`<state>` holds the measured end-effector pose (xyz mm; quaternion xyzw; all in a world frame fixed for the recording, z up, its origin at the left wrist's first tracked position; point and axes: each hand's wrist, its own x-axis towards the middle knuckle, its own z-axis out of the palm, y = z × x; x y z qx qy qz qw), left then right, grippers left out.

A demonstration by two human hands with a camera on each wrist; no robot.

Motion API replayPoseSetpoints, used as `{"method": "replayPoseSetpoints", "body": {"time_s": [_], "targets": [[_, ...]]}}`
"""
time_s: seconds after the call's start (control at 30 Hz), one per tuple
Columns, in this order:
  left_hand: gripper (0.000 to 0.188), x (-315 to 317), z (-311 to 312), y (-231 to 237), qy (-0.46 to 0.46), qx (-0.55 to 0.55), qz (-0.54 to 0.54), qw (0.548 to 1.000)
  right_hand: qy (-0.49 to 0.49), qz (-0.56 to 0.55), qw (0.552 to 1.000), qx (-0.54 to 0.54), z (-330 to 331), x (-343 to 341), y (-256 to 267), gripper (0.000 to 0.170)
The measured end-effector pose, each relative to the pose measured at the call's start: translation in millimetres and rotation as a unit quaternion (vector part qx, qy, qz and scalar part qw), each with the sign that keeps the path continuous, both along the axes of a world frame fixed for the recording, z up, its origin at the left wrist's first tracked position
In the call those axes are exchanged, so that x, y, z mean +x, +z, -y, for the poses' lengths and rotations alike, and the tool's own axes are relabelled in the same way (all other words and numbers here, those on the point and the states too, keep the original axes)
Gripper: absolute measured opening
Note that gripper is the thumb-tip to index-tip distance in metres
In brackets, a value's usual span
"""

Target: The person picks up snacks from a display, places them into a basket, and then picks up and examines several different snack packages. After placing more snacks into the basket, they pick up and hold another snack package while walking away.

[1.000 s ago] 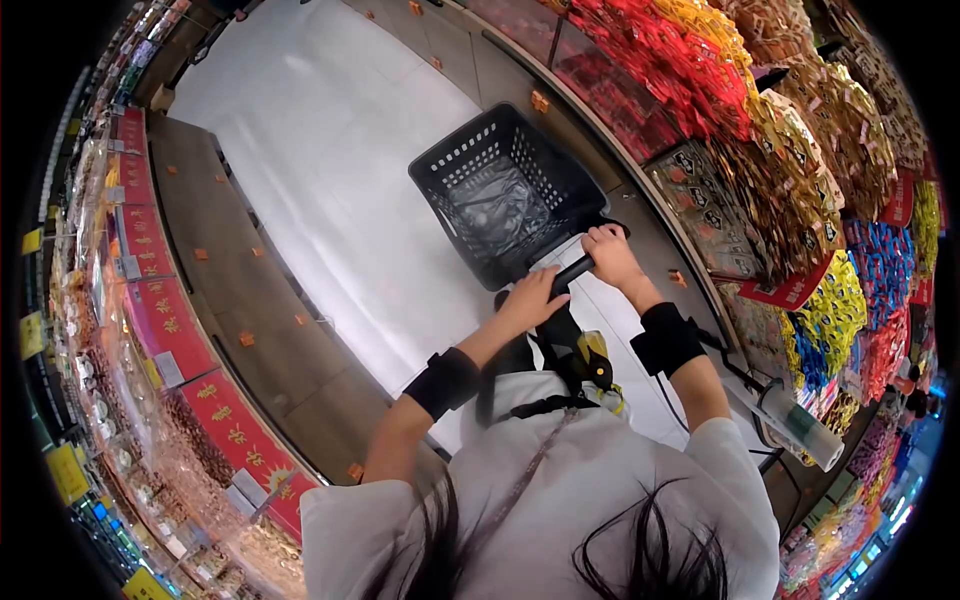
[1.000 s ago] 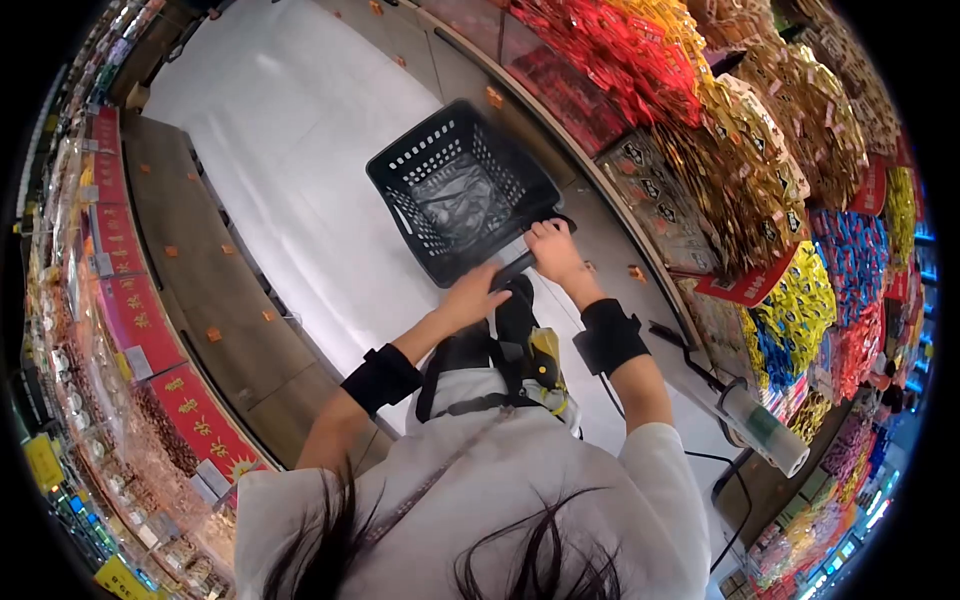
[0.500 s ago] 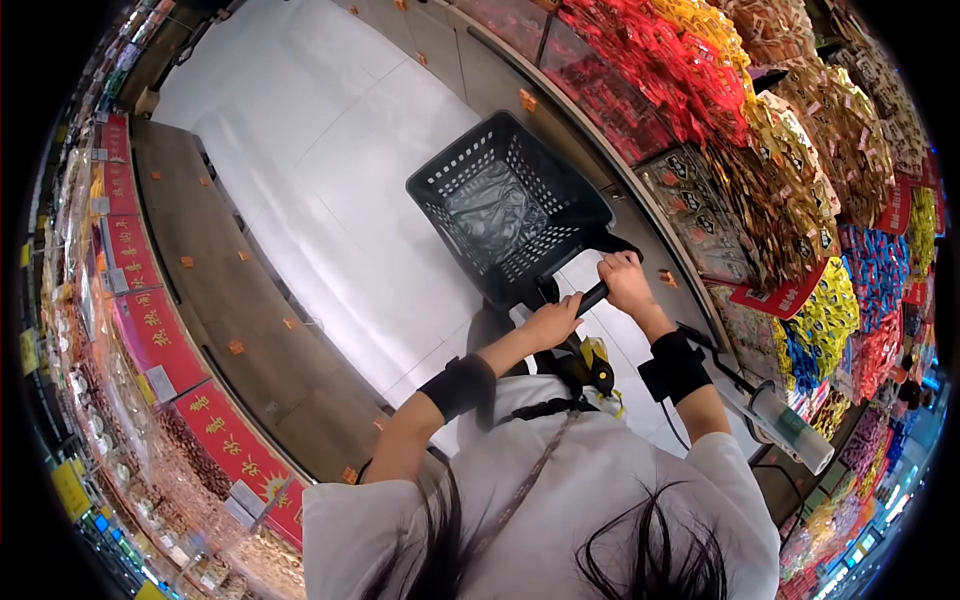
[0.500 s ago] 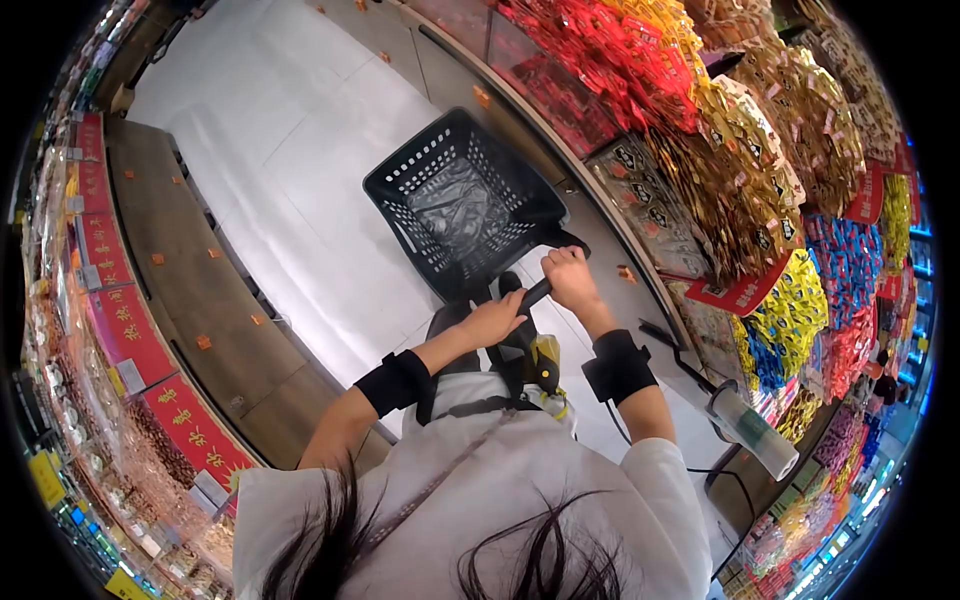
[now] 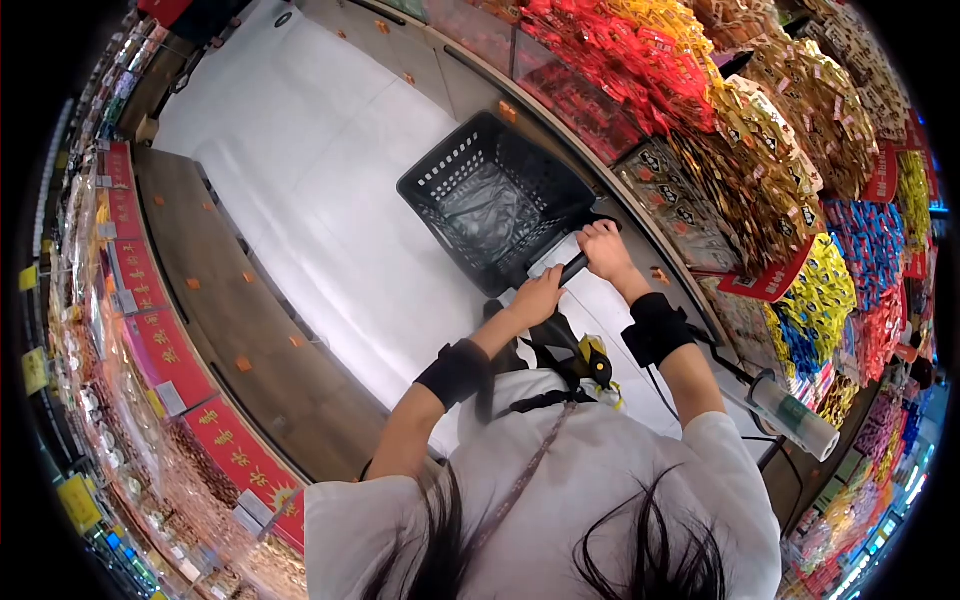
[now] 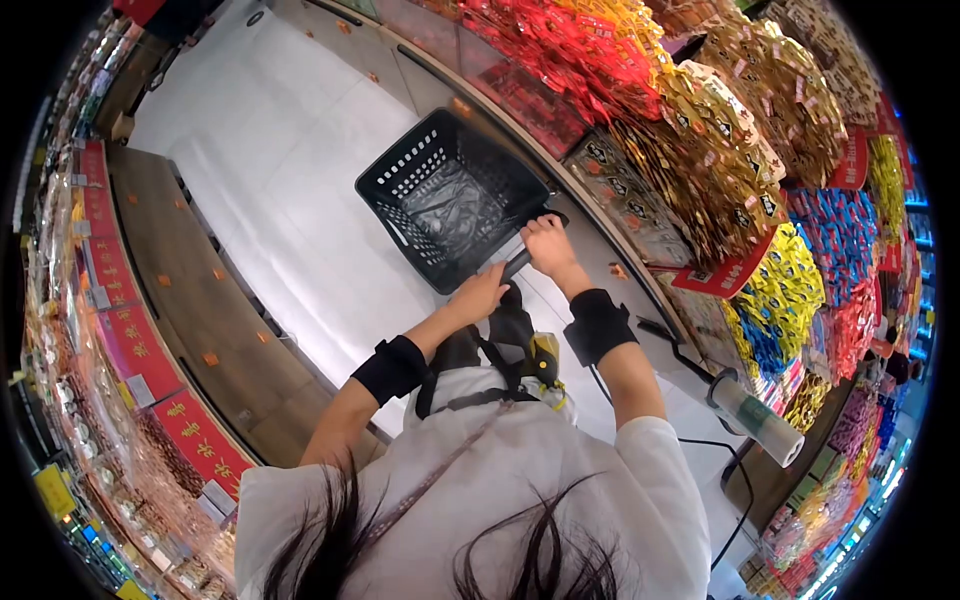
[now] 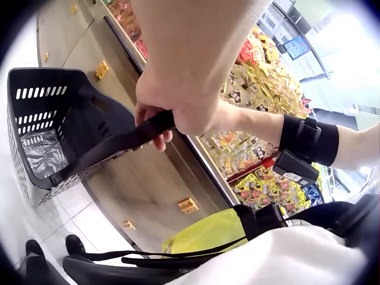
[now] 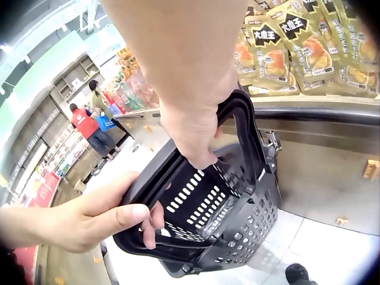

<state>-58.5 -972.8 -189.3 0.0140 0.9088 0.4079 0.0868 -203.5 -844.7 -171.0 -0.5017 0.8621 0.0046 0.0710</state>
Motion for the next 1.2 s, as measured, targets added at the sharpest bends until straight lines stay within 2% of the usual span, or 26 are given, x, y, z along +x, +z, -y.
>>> {"method": "replayPoseSetpoints", "body": {"time_s": [0.13,0.2,0.23,0.33,0.37,0.4,0.43,0.5,0.53,0.57,0.6,0.63,0.67,0.7,0.77,0.83,1.2], "targets": [[0.046,-6,5,-6,-0.003,-0.005,0.008,1.000,0.010,-0.011,1.000,-0.006,4,-7,-3,0.019],[0.048,-9,7,4,-0.008,-0.006,0.058,0.998,0.013,-0.003,1.000,-0.004,5,-9,-2,0.019],[0.049,-11,8,10,-0.008,-0.006,0.082,0.997,0.015,0.019,1.000,0.018,7,-11,-1,0.025],[0.052,-13,14,5,-0.015,-0.004,0.025,1.000,0.035,0.134,0.990,-0.019,6,-22,21,0.038],[0.055,-19,20,21,-0.013,0.002,-0.016,1.000,0.035,0.212,0.976,-0.047,7,-29,43,0.052],[0.057,-26,28,49,0.009,0.023,-0.101,0.995,0.023,0.273,0.954,-0.118,11,-39,67,0.057],[0.055,-38,38,80,0.035,0.060,-0.162,0.984,0.016,0.305,0.931,-0.200,16,-37,121,0.056],[0.042,-51,54,198,0.054,0.073,-0.314,0.945,0.057,0.255,0.898,-0.354,15,-32,225,0.043],[0.035,-50,58,255,0.062,0.120,-0.357,0.924,0.049,0.272,0.859,-0.431,12,-19,281,0.032],[0.033,-39,59,309,0.058,0.118,-0.419,0.899,0.087,0.194,0.850,-0.481,1,-8,327,0.025],[0.033,-29,63,351,0.009,0.131,-0.501,0.855,0.154,0.176,0.795,-0.560,-8,7,359,0.024],[0.039,-17,72,387,-0.067,0.089,-0.539,0.835,0.198,0.191,0.756,-0.593,-26,19,383,0.023],[0.036,-5,72,406,-0.076,0.173,-0.590,0.785,0.244,0.204,0.717,-0.621,-44,31,407,0.025],[0.035,9,74,420,-0.098,0.203,-0.611,0.759,0.296,0.224,0.677,-0.636,-56,43,425,0.025],[0.034,28,70,438,-0.135,0.220,-0.624,0.737,0.357,0.249,0.635,-0.639,-69,59,443,0.024],[0.034,32,58,443,-0.157,0.217,-0.614,0.742,0.385,0.263,0.619,-0.632,-78,70,453,0.024],[0.030,9,31,450,-0.188,0.221,-0.594,0.750,0.409,0.283,0.606,-0.620,-92,70,460,0.023]]}}
